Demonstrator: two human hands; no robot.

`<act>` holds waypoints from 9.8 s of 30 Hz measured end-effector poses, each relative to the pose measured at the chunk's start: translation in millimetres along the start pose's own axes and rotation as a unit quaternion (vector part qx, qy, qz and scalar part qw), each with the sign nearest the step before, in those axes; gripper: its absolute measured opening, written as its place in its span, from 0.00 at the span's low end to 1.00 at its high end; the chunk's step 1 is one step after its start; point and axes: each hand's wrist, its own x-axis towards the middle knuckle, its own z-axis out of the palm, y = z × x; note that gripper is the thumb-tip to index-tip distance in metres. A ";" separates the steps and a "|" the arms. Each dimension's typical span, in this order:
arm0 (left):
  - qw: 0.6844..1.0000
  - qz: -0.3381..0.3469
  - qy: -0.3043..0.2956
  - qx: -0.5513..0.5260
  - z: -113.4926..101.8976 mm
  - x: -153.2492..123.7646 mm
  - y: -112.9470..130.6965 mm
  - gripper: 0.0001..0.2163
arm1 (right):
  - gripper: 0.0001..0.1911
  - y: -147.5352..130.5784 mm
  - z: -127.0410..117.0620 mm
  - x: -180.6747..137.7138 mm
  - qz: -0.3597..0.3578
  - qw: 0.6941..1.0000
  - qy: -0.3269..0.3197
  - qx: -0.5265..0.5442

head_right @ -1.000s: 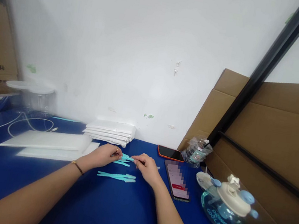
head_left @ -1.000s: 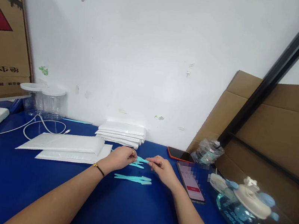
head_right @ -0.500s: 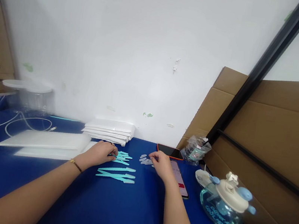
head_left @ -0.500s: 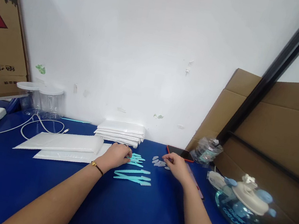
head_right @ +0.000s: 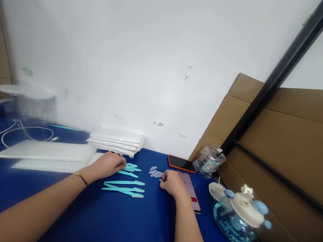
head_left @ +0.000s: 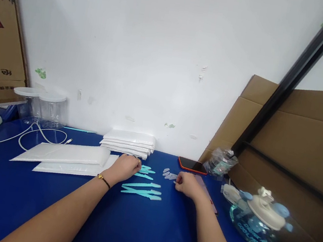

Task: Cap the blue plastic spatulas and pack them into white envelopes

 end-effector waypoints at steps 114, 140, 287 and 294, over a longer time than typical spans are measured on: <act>0.990 -0.033 -0.023 -0.134 -6.0 0.0 3.0 0.09 | 0.10 3.9 10.7 16.3 0.006 0.938 0.124 0.325; 0.964 -0.043 -0.063 -0.254 -5.3 0.4 5.5 0.12 | 0.18 -43.3 17.6 6.2 -0.086 0.868 0.104 0.478; 0.996 -0.071 0.022 -0.048 24.2 10.7 -7.8 0.05 | 0.08 -26.1 37.7 26.9 -0.115 0.980 0.078 0.141; 0.996 -0.050 0.023 -0.063 25.4 11.3 -3.0 0.04 | 0.07 -37.0 36.4 22.9 -0.137 0.978 0.067 0.144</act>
